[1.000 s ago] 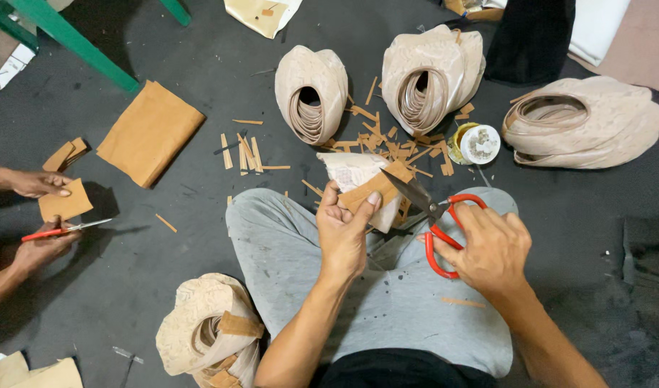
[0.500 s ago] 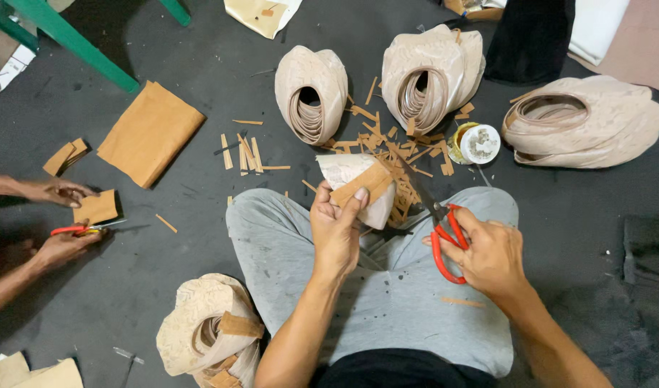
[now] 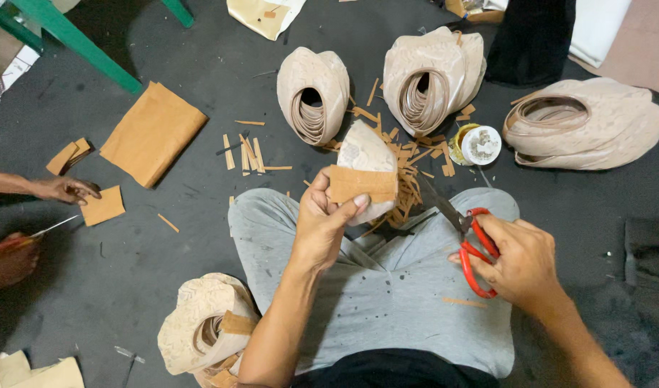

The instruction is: The person sits on the floor of a workshop and cuts tan strips from a sheet with red-handled scissors, trimming the strip edge flush along a band wrapped around a shoe upper component. They rotate the component as they cut, set finished pieces aside, and pick up the next piece, while other workers cut pieces nearby.

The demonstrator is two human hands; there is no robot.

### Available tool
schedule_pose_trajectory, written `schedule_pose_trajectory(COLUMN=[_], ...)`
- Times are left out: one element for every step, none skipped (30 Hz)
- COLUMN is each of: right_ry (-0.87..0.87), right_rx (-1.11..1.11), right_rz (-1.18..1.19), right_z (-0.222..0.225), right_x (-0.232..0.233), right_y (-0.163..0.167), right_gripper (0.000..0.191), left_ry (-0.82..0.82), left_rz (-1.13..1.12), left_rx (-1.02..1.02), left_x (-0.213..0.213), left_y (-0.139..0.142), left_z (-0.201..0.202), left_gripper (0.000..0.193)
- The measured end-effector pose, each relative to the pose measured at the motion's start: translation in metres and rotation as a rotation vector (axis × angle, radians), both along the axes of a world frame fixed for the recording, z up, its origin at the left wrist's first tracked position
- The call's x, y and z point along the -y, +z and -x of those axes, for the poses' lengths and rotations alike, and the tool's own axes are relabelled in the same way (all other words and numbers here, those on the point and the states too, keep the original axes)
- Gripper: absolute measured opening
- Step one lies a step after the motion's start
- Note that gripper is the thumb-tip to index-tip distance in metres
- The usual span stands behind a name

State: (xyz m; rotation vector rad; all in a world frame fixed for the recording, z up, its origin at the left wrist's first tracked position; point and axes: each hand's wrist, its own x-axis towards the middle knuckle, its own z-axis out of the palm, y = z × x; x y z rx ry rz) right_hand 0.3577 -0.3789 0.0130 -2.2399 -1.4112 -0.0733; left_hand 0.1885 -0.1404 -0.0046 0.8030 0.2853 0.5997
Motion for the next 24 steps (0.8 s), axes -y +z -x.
schedule_pose_trajectory(right_ry=[0.005,0.005,0.005,0.004,-0.007,-0.019,-0.032,-0.008,0.016,0.042,0.059,0.076,0.092,0.109,0.126,0.143,0.137,0.133,0.130,0.144,0.158,0.171,0.170,0.170], right_rx=[0.028,0.065,0.103,0.141,0.171,0.200,0.229,0.255,0.281,0.307,0.330,0.355,0.380,0.370,0.360,0.350,0.359,0.368,0.377,0.375,0.374,0.373,0.368,0.361], right_rz=[0.033,0.056,0.079,0.101,0.127,0.154,0.182,0.182,0.183,0.184,0.182,0.179,0.177,0.172,0.167,0.163,0.164,0.165,0.165,0.158,0.152,0.147,0.152,0.158], right_z=[-0.002,-0.003,-0.004,-0.006,-0.007,-0.008,-0.009,-0.010,-0.012,-0.013,-0.014,-0.015,-0.015,-0.015,-0.014,-0.013,-0.013,-0.012,-0.012,-0.013,-0.013,-0.014,-0.015,-0.016], right_x=[0.002,0.003,0.004,0.005,0.005,0.005,0.005,0.004,0.002,0.001,-0.001,-0.002,-0.004,-0.006,-0.008,-0.009,-0.010,-0.010,-0.011,-0.012,-0.013,-0.013,-0.013,-0.013], right_y=[0.005,0.009,0.014,0.018,0.023,0.027,0.031,0.034,0.038,0.041,0.043,0.046,0.047,0.049,0.049,0.050,0.050,0.051,0.050,0.049,0.048,0.047,0.045,0.043], right_gripper=[0.060,0.060,0.061,0.061,0.062,0.062,0.063,0.063,0.064,0.064,0.064,0.063,0.063,0.062,0.061,0.060,0.060,0.059,0.059,0.059,0.058,0.058,0.058,0.059], left_ry=[-0.015,-0.018,-0.023,-0.029,-0.059,-0.092,-0.124,-0.150,-0.175,-0.200,-0.206,-0.213,-0.220,-0.230,-0.240,-0.251,-0.238,-0.225,-0.210,-0.203,-0.198,-0.194,-0.196,-0.197], left_rz=[0.004,-0.017,-0.040,-0.063,-0.089,-0.113,-0.138,-0.167,-0.196,-0.224,-0.242,-0.261,-0.279,-0.267,-0.255,-0.242,-0.229,-0.217,-0.204,-0.227,-0.250,-0.273,-0.281,-0.288], left_rx=[-0.019,-0.032,-0.043,-0.054,-0.057,-0.062,-0.066,-0.067,-0.068,-0.069,-0.075,-0.079,-0.083,-0.075,-0.068,-0.060,-0.078,-0.095,-0.113,-0.123,-0.133,-0.143,-0.138,-0.134], left_x=[-0.002,-0.003,-0.004,-0.006,-0.007,-0.007,-0.008,-0.008,-0.008,-0.008,-0.008,-0.007,-0.007,-0.006,-0.005,-0.004,-0.004,-0.004,-0.004,-0.004,-0.005,-0.006,-0.007,-0.007], left_y=[0.002,0.004,0.005,0.006,0.008,0.009,0.010,0.011,0.012,0.013,0.013,0.013,0.013,0.012,0.010,0.009,0.007,0.006,0.005,0.004,0.003,0.003,0.003,0.003], left_z=[0.001,0.002,0.003,0.003,0.004,0.006,0.006,0.007,0.008,0.009,0.009,0.009,0.009,0.008,0.007,0.006,0.005,0.004,0.004,0.004,0.004,0.004,0.004,0.004], left_gripper=[0.047,0.046,0.046,0.046,0.047,0.048,0.049,0.048,0.047,0.046,0.047,0.048,0.049,0.048,0.046,0.045,0.043,0.040,0.037,0.036,0.035,0.034,0.034,0.035])
